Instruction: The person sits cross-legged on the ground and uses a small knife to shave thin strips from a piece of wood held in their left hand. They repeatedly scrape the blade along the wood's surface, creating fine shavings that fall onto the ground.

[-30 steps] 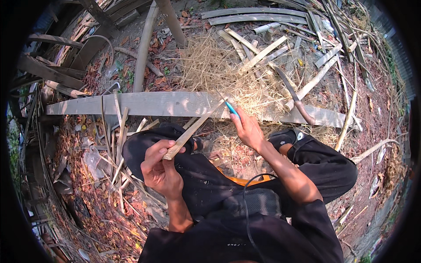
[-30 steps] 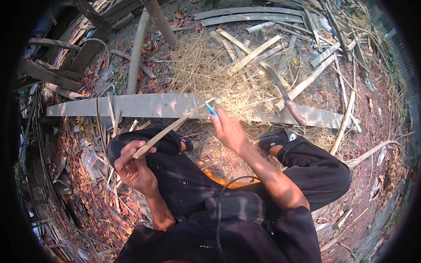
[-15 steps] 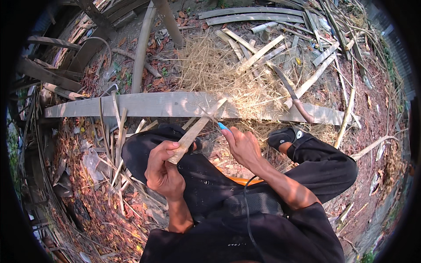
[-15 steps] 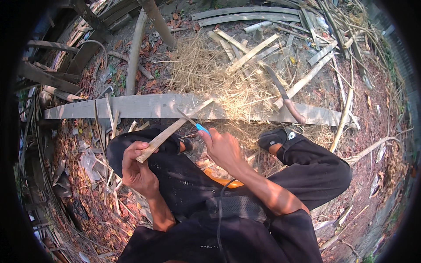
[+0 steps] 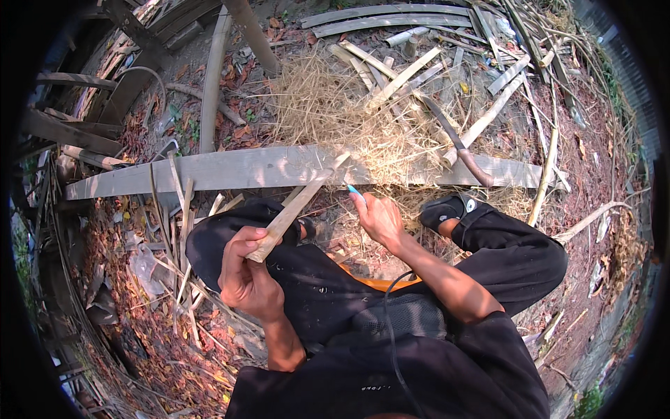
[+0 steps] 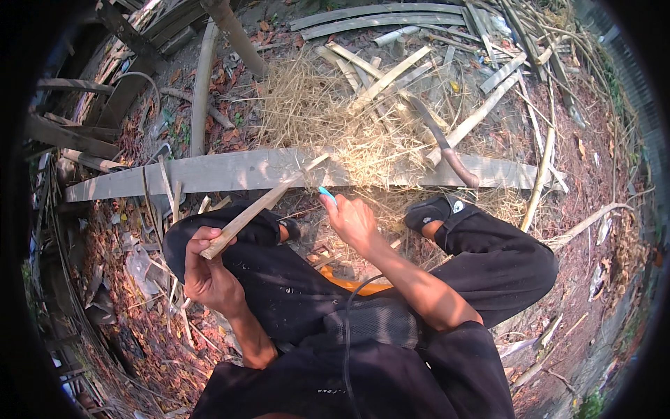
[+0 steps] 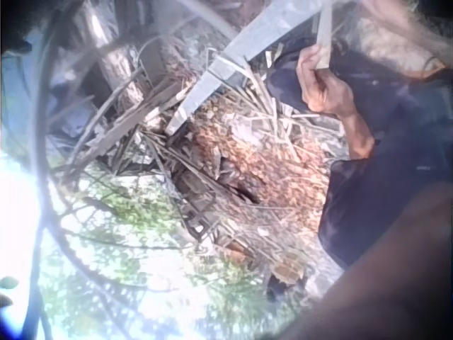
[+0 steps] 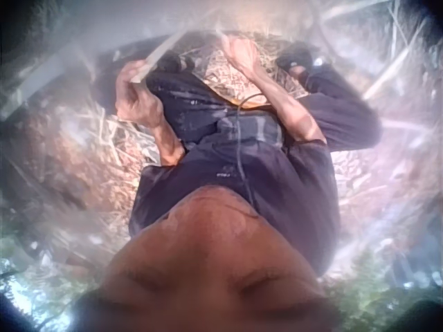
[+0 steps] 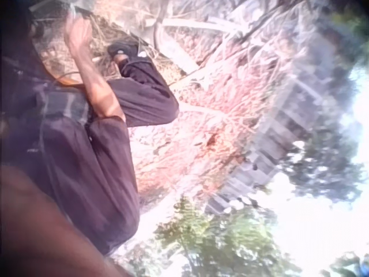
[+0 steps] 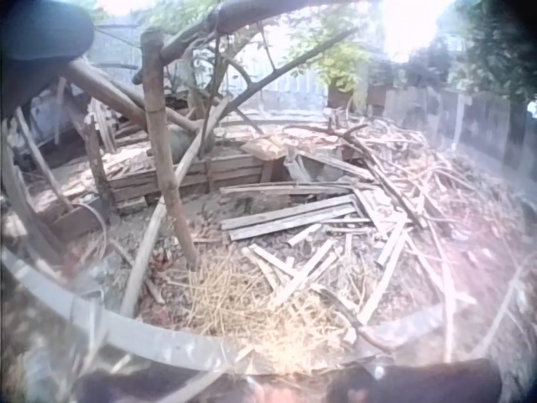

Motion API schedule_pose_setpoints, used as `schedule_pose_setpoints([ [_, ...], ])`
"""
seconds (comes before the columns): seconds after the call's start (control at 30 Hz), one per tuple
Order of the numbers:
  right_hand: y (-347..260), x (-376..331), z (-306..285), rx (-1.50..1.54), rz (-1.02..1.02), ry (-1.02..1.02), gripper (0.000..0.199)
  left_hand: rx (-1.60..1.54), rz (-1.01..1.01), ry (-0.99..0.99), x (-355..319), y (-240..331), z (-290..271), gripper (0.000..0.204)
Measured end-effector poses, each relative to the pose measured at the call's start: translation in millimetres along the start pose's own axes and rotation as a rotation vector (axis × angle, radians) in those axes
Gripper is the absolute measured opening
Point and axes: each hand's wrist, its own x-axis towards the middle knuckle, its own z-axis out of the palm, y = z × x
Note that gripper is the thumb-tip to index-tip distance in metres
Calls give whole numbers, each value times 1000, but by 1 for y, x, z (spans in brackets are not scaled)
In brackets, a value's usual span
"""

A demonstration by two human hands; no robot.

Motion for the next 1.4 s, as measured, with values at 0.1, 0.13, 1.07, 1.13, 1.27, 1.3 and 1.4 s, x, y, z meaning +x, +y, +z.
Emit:
schedule_pose_setpoints([
  [0.1, 8, 10, -2, 20, -50, 9, 54, -7, 1, 5, -2, -1, 1, 4],
  [0.13, 2, 7, -3, 79, -117, -3, 54, -8, -7, 15, 1, -1, 3, 5],
  [1.07, -28, 21, -18, 277, 5, -96, 68, -99, -96, 111, 0, 2, 6, 9],
  [1.13, -70, -16, -36, 387, -370, 23, 53, -100, -96, 109, 1, 2, 8, 9],
  [1.27, -118, -72, -60, 366, -374, -121, 37, -13, -91, 122, -2, 4, 6, 11],
  [1.3, -114, -72, -52, 322, -310, -108, 35, -21, -101, 134, -1, 4, 5, 11],
  [1.4, -104, -52, -45, 270, -282, -84, 35, -26, -107, 148, -1, 5, 1, 11],
])
